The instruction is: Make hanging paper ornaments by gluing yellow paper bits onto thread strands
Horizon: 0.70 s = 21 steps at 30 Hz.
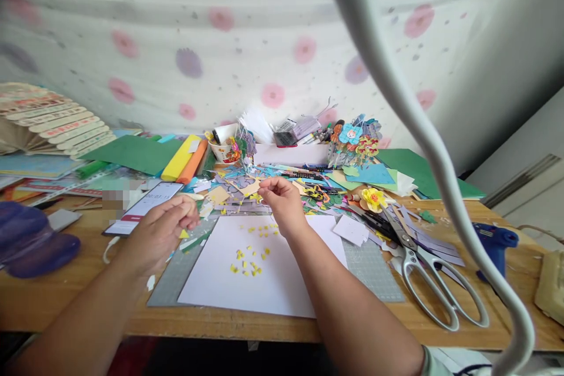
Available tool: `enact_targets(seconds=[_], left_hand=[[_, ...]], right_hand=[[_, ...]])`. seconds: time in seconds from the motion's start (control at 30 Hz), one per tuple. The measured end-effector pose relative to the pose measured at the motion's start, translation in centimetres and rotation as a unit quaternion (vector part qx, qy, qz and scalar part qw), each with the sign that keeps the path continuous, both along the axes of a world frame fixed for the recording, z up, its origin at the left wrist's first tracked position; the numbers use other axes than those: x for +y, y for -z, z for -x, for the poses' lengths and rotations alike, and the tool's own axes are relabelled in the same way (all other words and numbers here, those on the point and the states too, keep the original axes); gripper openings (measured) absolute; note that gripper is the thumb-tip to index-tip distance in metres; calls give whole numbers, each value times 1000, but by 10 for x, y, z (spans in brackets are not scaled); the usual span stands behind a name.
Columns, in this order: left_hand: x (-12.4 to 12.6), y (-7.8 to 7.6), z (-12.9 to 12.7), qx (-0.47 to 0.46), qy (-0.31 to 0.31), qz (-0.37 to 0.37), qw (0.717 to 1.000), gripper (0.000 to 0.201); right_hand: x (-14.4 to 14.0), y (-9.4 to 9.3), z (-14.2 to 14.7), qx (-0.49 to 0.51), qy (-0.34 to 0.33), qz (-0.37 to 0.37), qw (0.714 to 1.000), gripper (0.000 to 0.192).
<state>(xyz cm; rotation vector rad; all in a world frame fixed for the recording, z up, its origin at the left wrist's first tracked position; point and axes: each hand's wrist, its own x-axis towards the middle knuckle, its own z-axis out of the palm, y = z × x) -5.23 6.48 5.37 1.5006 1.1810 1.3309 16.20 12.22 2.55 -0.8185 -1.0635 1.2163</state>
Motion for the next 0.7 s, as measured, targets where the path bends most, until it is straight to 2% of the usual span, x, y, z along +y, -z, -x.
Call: enact_targets(seconds=[0.1, 0.3, 0.53, 0.7], left_hand=[[-17, -1, 0, -60, 18, 22, 998, 26], [-38, -4, 0, -114, 4, 46, 992, 15], [-56, -9, 1, -163, -5, 57, 985, 19], [-63, -8, 1, -215, 29, 69, 974, 25]], right_hand=[[-1, 1, 0, 0, -7, -7, 1000, 23], [-3, -1, 0, 13, -15, -17, 1000, 22], [-1, 1, 0, 11, -10, -20, 1000, 21], [2, 5, -1, 2, -6, -26, 1000, 20]])
